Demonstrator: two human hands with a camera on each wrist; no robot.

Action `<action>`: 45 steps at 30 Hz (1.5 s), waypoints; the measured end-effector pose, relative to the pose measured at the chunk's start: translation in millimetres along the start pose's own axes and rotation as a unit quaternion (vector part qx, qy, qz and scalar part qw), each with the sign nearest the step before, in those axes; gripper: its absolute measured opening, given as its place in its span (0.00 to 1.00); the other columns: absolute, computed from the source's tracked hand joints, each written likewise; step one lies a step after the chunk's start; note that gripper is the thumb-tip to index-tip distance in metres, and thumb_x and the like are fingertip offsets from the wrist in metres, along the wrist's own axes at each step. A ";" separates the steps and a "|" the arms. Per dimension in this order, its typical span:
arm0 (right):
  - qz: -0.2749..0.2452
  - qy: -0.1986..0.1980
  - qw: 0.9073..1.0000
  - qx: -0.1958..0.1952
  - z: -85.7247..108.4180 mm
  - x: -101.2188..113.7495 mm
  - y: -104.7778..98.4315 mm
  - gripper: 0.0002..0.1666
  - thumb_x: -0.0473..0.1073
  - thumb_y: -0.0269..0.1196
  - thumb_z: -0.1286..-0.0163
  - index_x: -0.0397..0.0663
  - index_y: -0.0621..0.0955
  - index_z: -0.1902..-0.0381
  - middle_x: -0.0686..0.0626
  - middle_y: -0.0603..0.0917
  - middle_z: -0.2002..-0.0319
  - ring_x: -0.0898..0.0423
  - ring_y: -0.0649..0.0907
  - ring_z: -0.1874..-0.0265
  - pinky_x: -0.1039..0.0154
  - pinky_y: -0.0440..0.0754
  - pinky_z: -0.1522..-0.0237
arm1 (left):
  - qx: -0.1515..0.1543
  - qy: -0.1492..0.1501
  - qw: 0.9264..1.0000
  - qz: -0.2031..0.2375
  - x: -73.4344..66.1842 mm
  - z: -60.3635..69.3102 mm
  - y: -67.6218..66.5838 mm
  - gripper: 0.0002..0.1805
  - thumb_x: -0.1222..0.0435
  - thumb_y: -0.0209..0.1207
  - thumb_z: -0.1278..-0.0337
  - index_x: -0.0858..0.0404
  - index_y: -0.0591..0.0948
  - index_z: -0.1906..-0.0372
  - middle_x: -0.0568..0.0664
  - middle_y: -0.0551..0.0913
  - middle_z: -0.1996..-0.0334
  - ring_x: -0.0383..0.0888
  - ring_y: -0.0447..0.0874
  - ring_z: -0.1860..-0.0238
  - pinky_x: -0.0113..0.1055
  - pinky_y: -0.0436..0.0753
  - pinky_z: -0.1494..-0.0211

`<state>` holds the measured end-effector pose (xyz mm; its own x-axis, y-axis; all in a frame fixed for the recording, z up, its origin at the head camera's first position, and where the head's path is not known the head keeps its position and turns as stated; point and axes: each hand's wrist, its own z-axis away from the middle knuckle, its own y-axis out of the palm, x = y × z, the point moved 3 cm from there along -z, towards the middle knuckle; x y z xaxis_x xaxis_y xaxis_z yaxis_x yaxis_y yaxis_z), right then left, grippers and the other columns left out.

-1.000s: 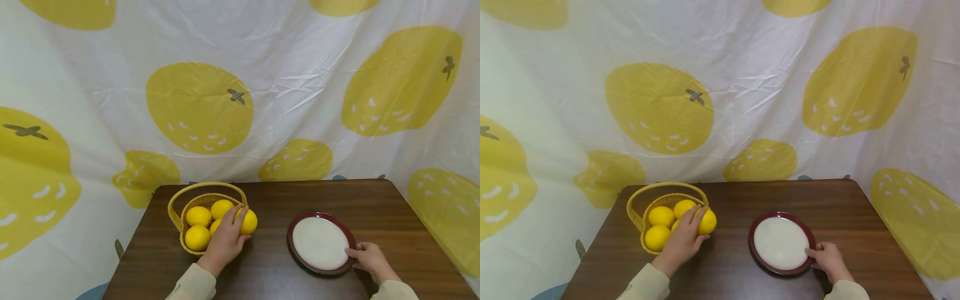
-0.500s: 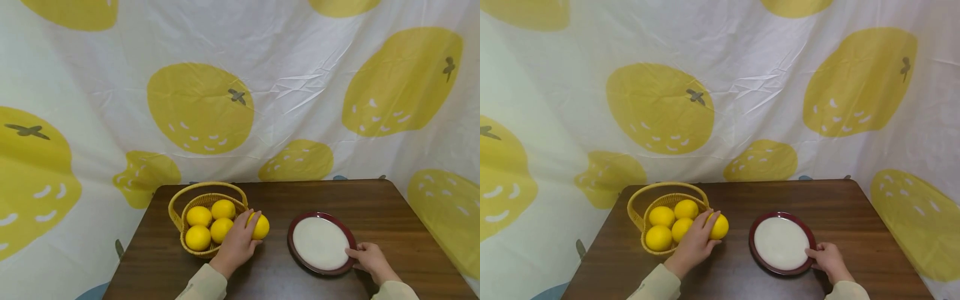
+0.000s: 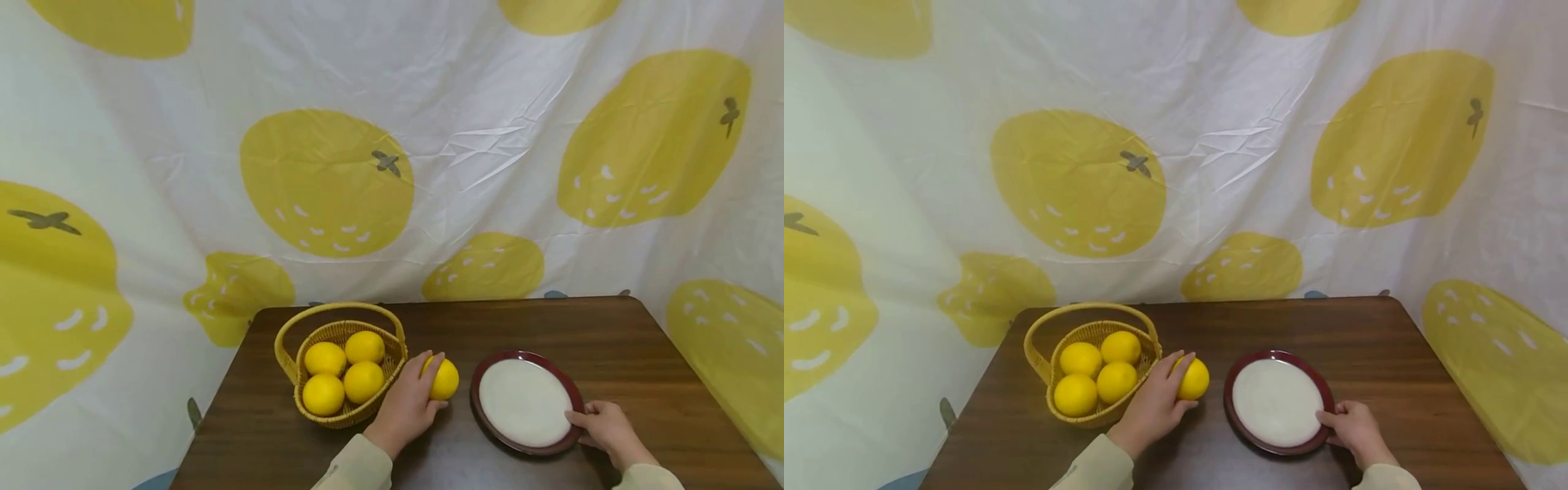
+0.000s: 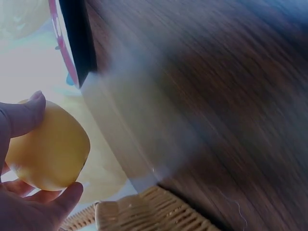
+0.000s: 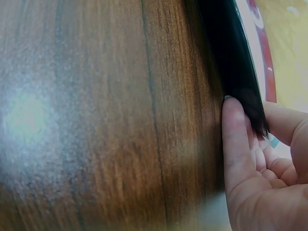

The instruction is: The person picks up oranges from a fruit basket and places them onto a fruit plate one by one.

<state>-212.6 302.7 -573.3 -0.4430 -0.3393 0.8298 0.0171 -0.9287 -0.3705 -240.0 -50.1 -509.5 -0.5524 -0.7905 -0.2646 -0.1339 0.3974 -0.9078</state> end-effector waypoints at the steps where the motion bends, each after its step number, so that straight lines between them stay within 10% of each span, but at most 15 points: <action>1: 0.000 -0.001 1.000 -0.001 -0.1 0.6 0.2 0.24 0.38 0.64 0.29 0.19 0.70 0.51 0.37 0.78 0.62 0.56 0.82 0.68 0.57 0.88 0.61 | 0.001 -0.003 1.000 0.004 -0.5 -1.3 0.5 0.42 0.55 0.71 0.43 0.56 0.65 0.25 0.58 0.70 0.30 0.54 0.72 0.31 0.47 0.77 0.32; 45: -0.011 0.001 1.000 -0.009 2.6 -1.1 0.8 0.18 0.38 0.64 0.29 0.26 0.70 0.57 0.42 0.78 0.65 0.57 0.81 0.69 0.61 0.87 0.64 | 0.046 -0.085 0.984 0.150 -38.4 -36.9 42.2 0.44 0.54 0.72 0.44 0.50 0.64 0.24 0.50 0.71 0.30 0.51 0.75 0.34 0.48 0.78 0.34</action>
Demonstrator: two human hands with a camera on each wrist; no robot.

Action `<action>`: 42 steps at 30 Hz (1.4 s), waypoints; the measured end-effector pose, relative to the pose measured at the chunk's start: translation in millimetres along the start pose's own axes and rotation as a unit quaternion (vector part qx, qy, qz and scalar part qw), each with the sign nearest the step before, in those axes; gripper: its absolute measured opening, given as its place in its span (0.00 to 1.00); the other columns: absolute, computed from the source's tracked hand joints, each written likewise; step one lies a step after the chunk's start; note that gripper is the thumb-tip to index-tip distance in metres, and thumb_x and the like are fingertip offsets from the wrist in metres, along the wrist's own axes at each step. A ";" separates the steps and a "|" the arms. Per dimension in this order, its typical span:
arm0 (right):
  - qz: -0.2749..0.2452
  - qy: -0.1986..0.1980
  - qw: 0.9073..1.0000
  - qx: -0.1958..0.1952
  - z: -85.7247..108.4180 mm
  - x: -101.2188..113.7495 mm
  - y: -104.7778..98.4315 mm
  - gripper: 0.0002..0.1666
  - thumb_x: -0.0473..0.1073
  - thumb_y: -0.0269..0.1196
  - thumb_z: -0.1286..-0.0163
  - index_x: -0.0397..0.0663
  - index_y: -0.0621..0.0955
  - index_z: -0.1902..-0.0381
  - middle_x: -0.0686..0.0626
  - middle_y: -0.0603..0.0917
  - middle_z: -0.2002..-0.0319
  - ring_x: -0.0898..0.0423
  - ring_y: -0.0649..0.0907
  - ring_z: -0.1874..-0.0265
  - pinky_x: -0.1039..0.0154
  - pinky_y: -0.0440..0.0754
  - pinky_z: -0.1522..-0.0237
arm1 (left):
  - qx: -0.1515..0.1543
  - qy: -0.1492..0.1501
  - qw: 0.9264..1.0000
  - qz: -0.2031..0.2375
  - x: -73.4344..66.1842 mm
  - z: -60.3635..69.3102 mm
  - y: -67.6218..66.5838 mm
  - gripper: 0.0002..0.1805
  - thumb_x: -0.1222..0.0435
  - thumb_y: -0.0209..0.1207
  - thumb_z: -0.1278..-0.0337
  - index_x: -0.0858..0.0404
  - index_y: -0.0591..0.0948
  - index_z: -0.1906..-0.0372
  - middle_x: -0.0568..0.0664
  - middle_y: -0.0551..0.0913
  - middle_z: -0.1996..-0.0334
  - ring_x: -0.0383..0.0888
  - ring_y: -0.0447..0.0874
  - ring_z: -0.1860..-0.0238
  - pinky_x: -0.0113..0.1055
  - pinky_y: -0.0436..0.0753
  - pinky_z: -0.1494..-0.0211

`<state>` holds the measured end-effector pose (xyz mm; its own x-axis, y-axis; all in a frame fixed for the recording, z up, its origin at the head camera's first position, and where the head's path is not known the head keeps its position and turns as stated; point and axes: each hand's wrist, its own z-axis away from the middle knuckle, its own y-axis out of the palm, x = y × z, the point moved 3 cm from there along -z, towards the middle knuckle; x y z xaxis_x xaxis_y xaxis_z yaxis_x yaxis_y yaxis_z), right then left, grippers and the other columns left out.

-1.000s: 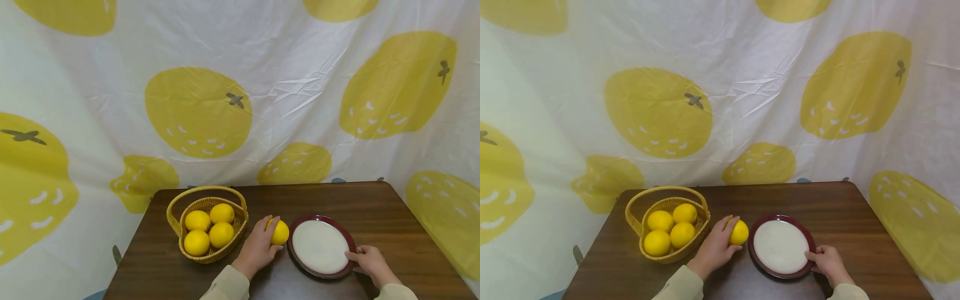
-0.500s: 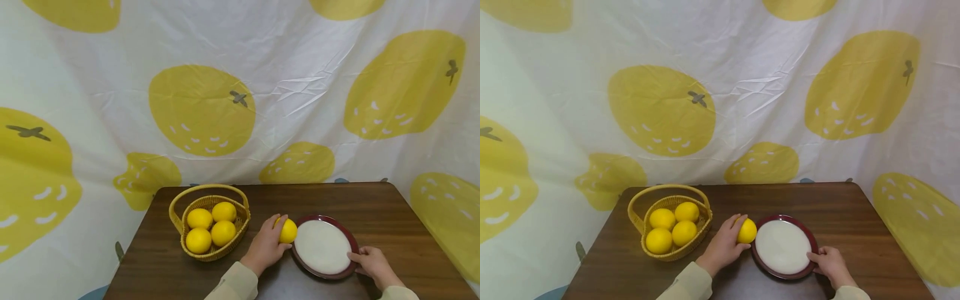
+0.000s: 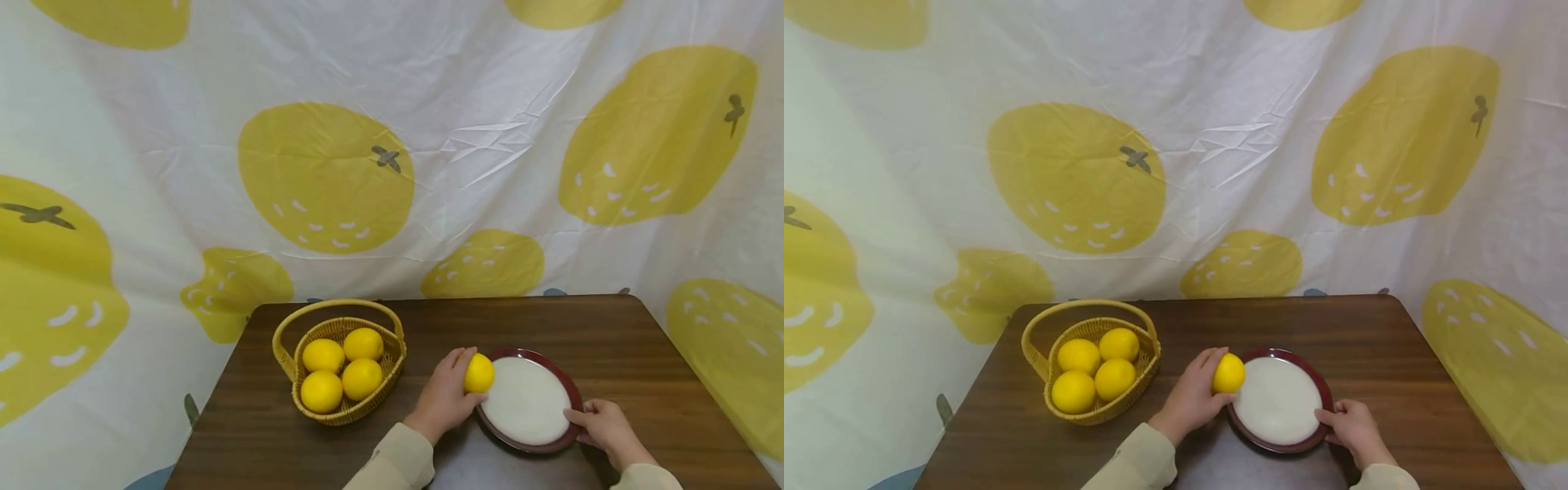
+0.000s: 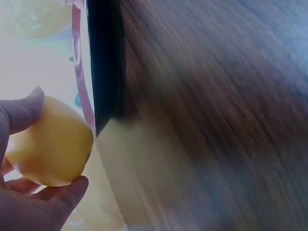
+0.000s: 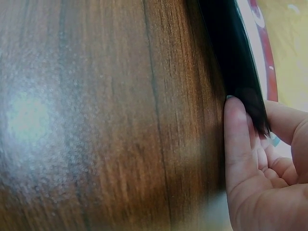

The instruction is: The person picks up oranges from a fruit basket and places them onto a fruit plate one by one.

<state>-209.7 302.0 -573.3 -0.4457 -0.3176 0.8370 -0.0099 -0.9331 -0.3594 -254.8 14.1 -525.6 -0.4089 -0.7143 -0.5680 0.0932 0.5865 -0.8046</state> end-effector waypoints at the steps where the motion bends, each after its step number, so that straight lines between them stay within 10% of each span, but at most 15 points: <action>1: 0.000 -0.003 1.000 0.002 0.1 0.0 -0.1 0.19 0.38 0.64 0.29 0.26 0.70 0.57 0.41 0.78 0.65 0.57 0.81 0.69 0.61 0.87 0.64 | 0.001 -0.001 1.000 0.001 -0.4 -1.0 1.4 0.44 0.54 0.72 0.44 0.49 0.64 0.24 0.50 0.71 0.30 0.51 0.75 0.34 0.48 0.78 0.33; 42: -0.010 0.009 1.000 0.004 -0.2 0.4 -0.3 0.23 0.39 0.64 0.29 0.24 0.68 0.52 0.41 0.77 0.64 0.58 0.80 0.68 0.61 0.87 0.63 | 0.029 -0.042 0.999 0.003 -23.1 -23.1 29.8 0.45 0.49 0.73 0.48 0.51 0.67 0.26 0.48 0.75 0.34 0.46 0.79 0.40 0.41 0.79 0.35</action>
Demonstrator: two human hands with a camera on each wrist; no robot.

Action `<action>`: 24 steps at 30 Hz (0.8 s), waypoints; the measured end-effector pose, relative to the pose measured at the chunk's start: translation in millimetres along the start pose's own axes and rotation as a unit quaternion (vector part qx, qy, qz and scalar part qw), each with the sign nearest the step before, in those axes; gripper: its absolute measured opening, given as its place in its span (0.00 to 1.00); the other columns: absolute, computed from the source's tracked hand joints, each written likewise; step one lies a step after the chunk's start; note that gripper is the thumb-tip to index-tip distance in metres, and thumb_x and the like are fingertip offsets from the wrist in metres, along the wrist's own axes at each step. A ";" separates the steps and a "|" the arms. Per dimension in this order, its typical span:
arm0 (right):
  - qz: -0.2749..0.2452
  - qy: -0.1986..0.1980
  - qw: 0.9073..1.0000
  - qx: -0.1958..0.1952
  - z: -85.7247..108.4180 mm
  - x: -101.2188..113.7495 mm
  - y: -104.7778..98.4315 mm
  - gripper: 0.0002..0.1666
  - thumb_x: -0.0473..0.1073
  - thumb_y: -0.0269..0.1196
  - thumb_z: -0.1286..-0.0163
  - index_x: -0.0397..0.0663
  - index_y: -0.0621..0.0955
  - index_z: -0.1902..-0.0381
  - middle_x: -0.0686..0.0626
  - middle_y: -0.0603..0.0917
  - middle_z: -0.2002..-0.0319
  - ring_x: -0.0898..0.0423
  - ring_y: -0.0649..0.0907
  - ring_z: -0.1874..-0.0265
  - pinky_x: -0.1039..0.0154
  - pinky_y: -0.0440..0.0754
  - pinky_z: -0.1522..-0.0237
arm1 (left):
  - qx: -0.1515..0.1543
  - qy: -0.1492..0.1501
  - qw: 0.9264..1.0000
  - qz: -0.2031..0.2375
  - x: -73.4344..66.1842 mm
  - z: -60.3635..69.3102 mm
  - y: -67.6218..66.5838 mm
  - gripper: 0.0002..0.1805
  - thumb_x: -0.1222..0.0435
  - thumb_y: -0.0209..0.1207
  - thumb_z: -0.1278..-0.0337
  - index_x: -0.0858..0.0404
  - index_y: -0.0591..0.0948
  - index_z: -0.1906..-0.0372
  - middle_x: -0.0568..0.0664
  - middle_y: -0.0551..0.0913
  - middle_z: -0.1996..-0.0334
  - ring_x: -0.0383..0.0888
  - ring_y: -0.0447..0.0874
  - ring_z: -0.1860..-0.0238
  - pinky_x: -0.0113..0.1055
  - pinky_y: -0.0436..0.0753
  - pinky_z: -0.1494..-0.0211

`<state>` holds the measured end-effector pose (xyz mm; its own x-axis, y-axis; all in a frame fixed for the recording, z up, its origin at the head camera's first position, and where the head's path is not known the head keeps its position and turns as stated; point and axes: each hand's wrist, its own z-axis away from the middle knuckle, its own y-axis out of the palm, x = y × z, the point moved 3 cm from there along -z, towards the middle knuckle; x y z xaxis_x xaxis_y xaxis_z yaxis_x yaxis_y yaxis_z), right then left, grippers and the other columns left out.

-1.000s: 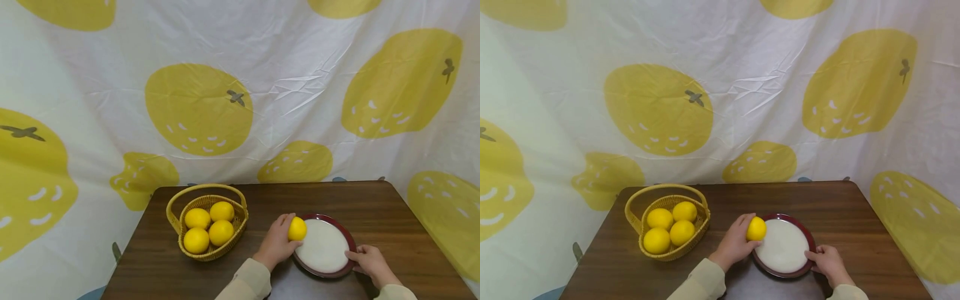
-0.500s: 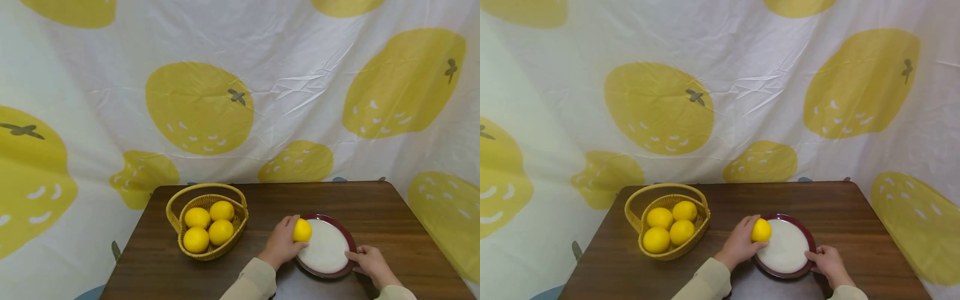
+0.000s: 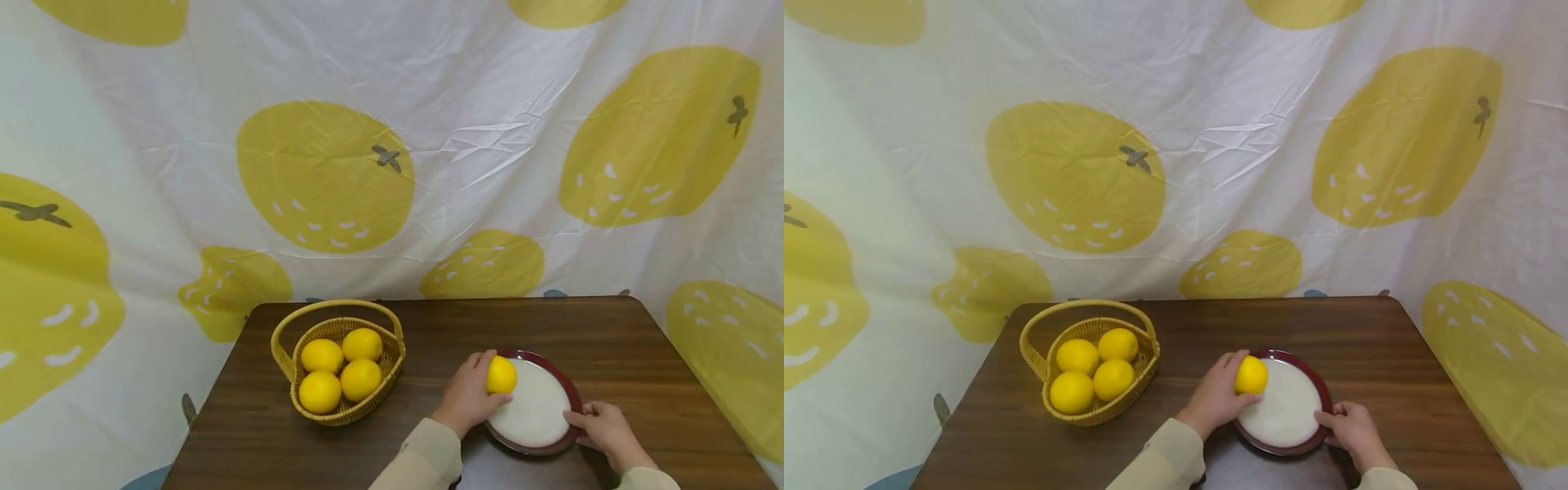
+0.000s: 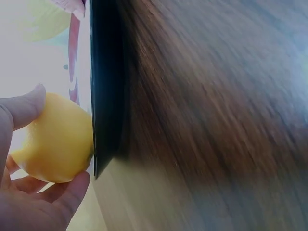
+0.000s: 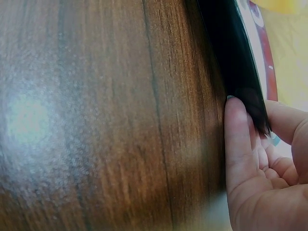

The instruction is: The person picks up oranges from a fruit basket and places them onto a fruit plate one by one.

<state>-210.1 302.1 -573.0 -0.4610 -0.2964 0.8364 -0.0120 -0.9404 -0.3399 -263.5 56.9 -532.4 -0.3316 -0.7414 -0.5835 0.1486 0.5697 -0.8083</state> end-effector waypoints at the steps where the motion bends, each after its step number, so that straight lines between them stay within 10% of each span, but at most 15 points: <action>1: -0.001 0.000 1.000 0.000 0.0 -0.2 0.0 0.23 0.39 0.64 0.29 0.23 0.68 0.52 0.41 0.77 0.63 0.58 0.81 0.68 0.61 0.87 0.63 | -0.001 0.002 1.000 -0.001 -1.2 -0.8 0.6 0.45 0.49 0.73 0.48 0.51 0.68 0.26 0.48 0.75 0.34 0.46 0.79 0.40 0.40 0.79 0.36; 24: 0.001 0.011 1.000 -0.011 -2.1 -1.7 -0.6 0.26 0.40 0.66 0.30 0.22 0.69 0.49 0.40 0.79 0.64 0.57 0.81 0.69 0.61 0.87 0.64 | 0.013 -0.033 0.999 0.033 -19.2 -12.1 12.8 0.45 0.48 0.74 0.50 0.44 0.67 0.27 0.45 0.75 0.35 0.42 0.79 0.44 0.40 0.80 0.38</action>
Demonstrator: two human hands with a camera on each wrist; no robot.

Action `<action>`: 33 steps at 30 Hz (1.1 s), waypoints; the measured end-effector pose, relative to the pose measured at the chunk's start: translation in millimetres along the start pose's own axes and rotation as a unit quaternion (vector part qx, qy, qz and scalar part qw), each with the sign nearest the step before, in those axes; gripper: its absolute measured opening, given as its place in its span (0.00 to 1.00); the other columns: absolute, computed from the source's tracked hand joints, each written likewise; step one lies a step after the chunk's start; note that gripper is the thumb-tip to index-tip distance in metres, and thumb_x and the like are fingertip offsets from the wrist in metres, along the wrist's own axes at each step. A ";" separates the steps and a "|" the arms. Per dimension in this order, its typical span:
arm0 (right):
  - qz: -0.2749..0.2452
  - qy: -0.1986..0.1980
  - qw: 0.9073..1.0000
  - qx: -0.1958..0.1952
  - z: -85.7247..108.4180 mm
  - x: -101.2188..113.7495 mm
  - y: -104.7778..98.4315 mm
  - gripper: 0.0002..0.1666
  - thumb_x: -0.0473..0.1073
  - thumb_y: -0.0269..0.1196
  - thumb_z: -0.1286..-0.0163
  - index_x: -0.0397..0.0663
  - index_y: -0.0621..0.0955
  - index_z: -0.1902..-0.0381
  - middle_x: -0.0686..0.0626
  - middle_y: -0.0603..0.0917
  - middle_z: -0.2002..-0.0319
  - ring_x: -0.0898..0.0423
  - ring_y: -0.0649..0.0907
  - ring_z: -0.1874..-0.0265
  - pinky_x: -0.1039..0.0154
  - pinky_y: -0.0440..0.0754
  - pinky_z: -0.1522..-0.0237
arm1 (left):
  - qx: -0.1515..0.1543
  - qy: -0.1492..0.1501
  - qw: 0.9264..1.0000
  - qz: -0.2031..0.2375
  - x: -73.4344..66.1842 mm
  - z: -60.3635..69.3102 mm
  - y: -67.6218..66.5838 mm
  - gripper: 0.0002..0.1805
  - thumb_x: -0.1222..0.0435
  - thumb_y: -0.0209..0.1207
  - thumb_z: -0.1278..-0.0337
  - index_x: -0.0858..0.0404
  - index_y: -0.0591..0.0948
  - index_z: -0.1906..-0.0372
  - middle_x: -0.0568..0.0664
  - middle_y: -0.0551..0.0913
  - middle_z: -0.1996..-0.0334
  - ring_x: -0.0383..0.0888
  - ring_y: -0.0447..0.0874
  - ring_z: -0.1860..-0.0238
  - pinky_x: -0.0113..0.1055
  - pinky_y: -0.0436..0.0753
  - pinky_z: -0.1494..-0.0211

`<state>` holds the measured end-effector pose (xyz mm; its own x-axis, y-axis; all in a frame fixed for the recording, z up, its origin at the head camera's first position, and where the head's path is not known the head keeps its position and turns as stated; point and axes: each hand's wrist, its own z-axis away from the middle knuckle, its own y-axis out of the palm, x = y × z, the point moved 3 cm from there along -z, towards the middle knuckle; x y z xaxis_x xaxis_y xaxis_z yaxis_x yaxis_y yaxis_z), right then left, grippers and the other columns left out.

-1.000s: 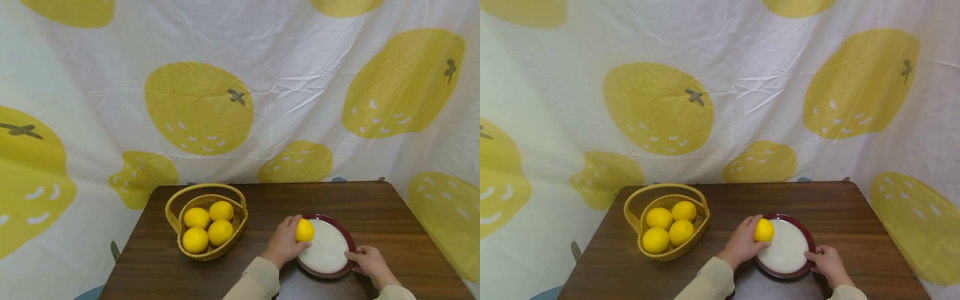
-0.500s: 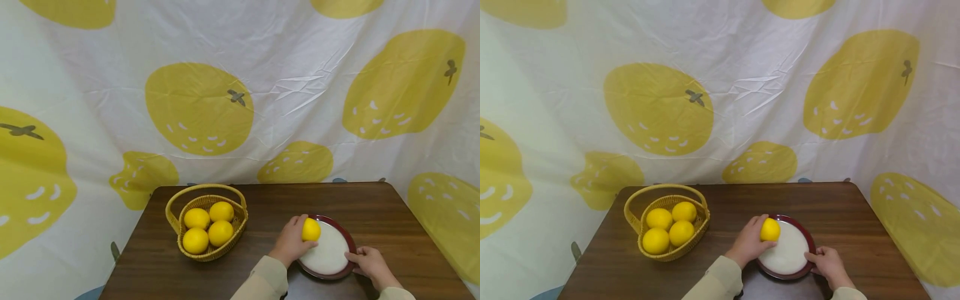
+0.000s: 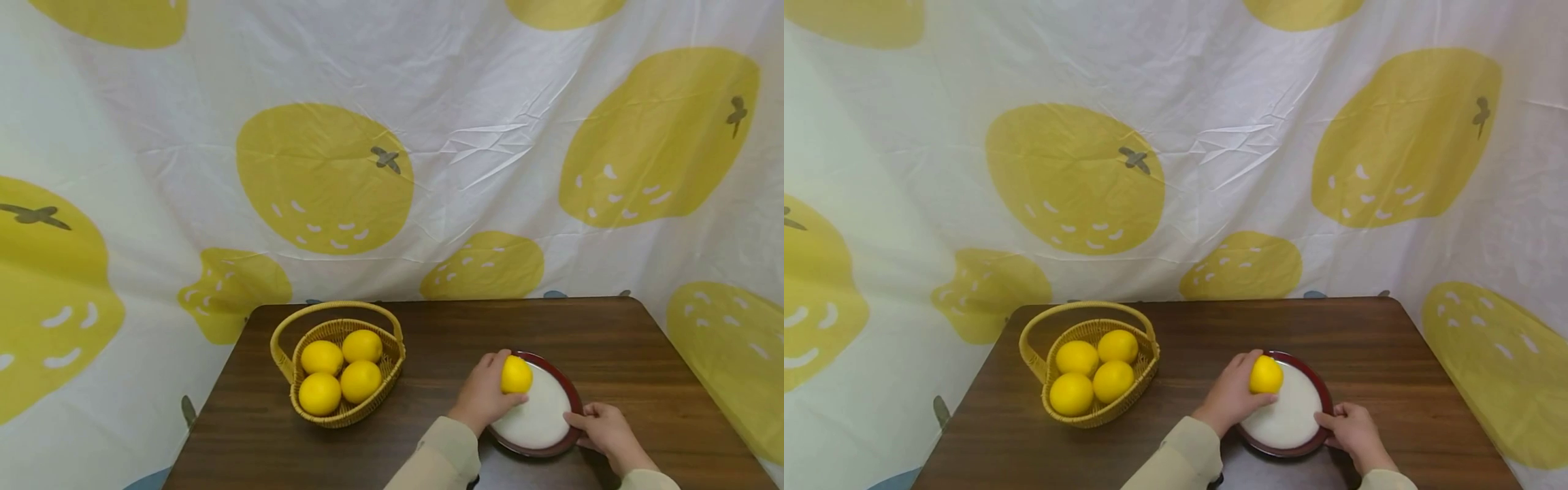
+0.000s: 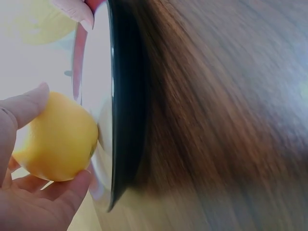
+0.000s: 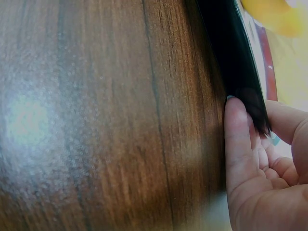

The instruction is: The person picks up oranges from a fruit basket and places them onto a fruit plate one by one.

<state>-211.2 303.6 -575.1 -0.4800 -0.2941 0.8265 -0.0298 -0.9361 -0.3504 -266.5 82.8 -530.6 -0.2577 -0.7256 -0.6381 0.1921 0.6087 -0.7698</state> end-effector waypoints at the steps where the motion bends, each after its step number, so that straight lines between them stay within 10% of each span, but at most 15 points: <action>1: -0.001 0.000 1.000 -0.002 0.0 0.2 -0.2 0.26 0.40 0.66 0.30 0.22 0.69 0.50 0.40 0.79 0.64 0.57 0.81 0.70 0.61 0.87 0.64 | 0.002 -0.002 1.000 0.000 -1.1 -0.6 0.7 0.45 0.48 0.74 0.50 0.43 0.67 0.27 0.44 0.75 0.35 0.42 0.79 0.44 0.40 0.80 0.39; 33: 0.006 0.004 1.000 0.002 0.2 1.0 -4.2 0.21 0.42 0.67 0.31 0.28 0.72 0.57 0.44 0.77 0.65 0.55 0.79 0.68 0.62 0.87 0.62 | 0.039 -0.002 0.999 -0.011 -27.4 -11.1 18.6 0.43 0.47 0.73 0.49 0.38 0.66 0.28 0.38 0.73 0.33 0.39 0.78 0.42 0.39 0.80 0.38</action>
<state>-211.4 307.3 -572.8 -0.4879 -0.3040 0.8183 -0.0205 -0.9332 -0.3589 -266.4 117.6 -527.3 -0.2591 -0.7399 -0.6208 0.2589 0.5660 -0.7827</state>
